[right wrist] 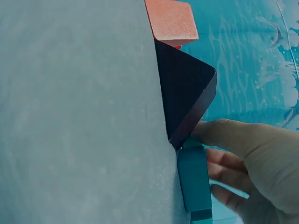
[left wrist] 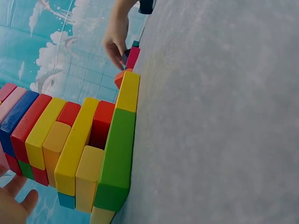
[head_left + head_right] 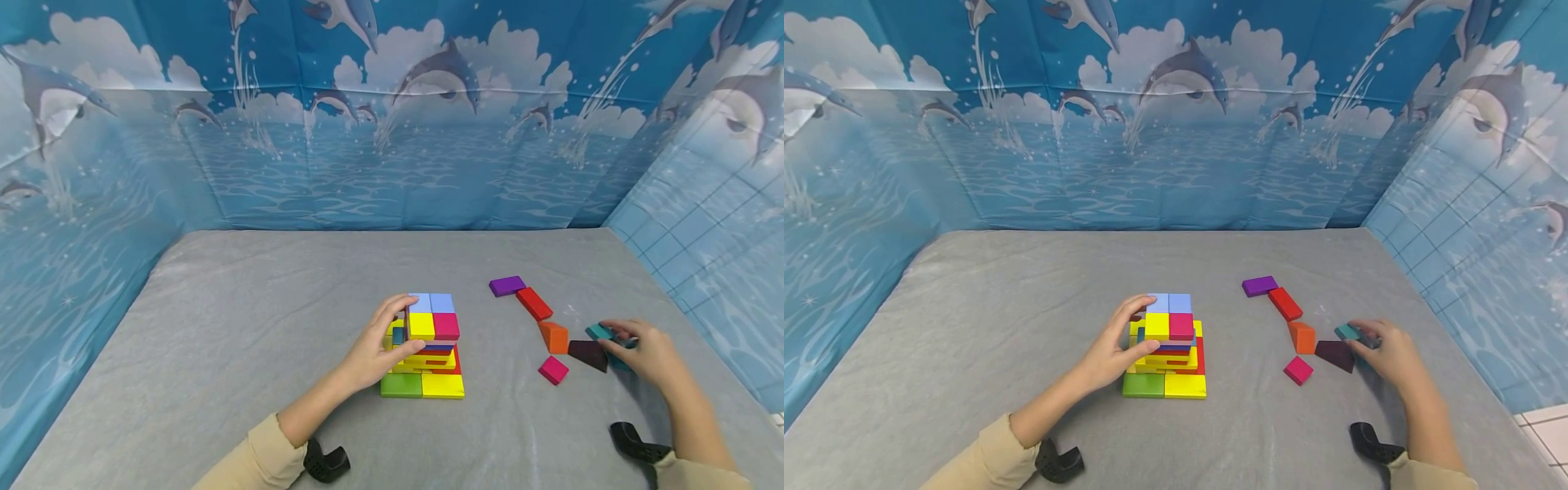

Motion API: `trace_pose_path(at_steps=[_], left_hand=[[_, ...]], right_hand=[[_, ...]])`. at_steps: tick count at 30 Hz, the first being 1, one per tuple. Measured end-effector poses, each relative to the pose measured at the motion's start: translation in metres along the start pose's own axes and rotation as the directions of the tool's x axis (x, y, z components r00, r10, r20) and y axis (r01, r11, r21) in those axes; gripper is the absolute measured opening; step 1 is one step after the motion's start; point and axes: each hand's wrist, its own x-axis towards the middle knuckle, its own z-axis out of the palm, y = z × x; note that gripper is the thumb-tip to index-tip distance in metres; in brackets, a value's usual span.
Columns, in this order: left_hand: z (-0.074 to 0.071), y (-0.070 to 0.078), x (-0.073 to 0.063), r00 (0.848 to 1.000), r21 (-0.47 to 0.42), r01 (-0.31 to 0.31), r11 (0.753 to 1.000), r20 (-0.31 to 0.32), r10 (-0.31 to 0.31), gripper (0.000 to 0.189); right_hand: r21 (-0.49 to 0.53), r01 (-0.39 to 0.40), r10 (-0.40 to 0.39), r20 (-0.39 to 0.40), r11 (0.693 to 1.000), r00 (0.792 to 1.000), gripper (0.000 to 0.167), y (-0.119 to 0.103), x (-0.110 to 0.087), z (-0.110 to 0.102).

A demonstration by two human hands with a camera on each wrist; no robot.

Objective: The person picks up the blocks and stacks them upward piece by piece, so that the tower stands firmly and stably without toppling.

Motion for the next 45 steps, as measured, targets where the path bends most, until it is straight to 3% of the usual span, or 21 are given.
trace_pose_path(at_steps=[3, 7, 9, 11, 13, 16, 18, 21, 26, 31, 37, 45], left_hand=[[-0.001, 0.000, 0.000, 1.000, 0.000, -0.006, 1.000, 0.000, 0.006, 0.058], [-0.001, 0.000, 0.000, 1.000, -0.001, -0.009, 1.000, 0.000, 0.009, 0.057], [-0.001, 0.000, 0.000, 1.000, 0.001, -0.006, 1.000, -0.003, 0.006, 0.058], [-0.001, 0.000, 0.000, 1.000, 0.006, -0.002, 1.000, -0.005, 0.002, 0.058], [-0.001, 0.000, 0.000, 1.000, 0.009, -0.002, 1.000, -0.004, 0.002, 0.058], [-0.002, 0.001, 0.001, 1.000, 0.009, -0.002, 1.000, 0.000, 0.002, 0.058], [-0.001, 0.001, 0.001, 1.000, 0.004, 0.002, 1.000, 0.002, -0.002, 0.058], [-0.001, 0.001, 0.001, 1.000, -0.004, 0.014, 1.000, 0.000, -0.014, 0.058], [-0.001, 0.000, 0.002, 1.000, -0.021, 0.024, 0.999, 0.003, -0.024, 0.061], [-0.002, -0.001, 0.001, 1.000, -0.042, 0.021, 0.999, 0.010, -0.021, 0.065], [-0.003, 0.000, 0.002, 0.999, -0.041, 0.048, 0.998, 0.016, -0.047, 0.070], [-0.002, -0.003, 0.001, 0.999, -0.033, -0.030, 0.999, 0.008, 0.031, 0.070]], right_hand=[[0.060, 0.003, -0.001, -0.033, 0.998, 0.999, 0.028, 0.003, 0.004, 0.003], [0.063, 0.043, -0.035, -0.126, 0.997, 0.991, 0.031, 0.024, 0.019, 0.023], [0.052, 0.090, -0.081, -0.168, 0.995, 0.982, 0.033, 0.022, 0.031, 0.030], [0.075, 0.153, -0.138, -0.177, 0.985, 0.975, 0.035, -0.009, 0.040, 0.024], [0.129, 0.257, -0.231, -0.187, 0.958, 0.955, 0.038, -0.056, 0.046, 0.009], [0.220, 0.420, -0.379, -0.205, 0.880, 0.902, 0.039, -0.127, 0.052, -0.011], [0.254, 0.508, -0.464, -0.216, 0.823, 0.859, 0.041, -0.157, 0.056, -0.015], [0.307, 0.560, -0.530, -0.183, 0.770, 0.828, 0.039, -0.190, 0.062, -0.014], [0.408, 0.536, -0.550, -0.092, 0.739, 0.830, 0.035, -0.223, 0.070, -0.006], [0.476, 0.480, -0.539, -0.015, 0.737, 0.842, 0.034, -0.238, 0.075, 0.003], [0.521, 0.487, -0.561, -0.020, 0.701, 0.828, 0.039, -0.245, 0.078, 0.009], [0.526, 0.487, -0.561, -0.022, 0.697, 0.827, 0.043, -0.247, 0.079, 0.012]])
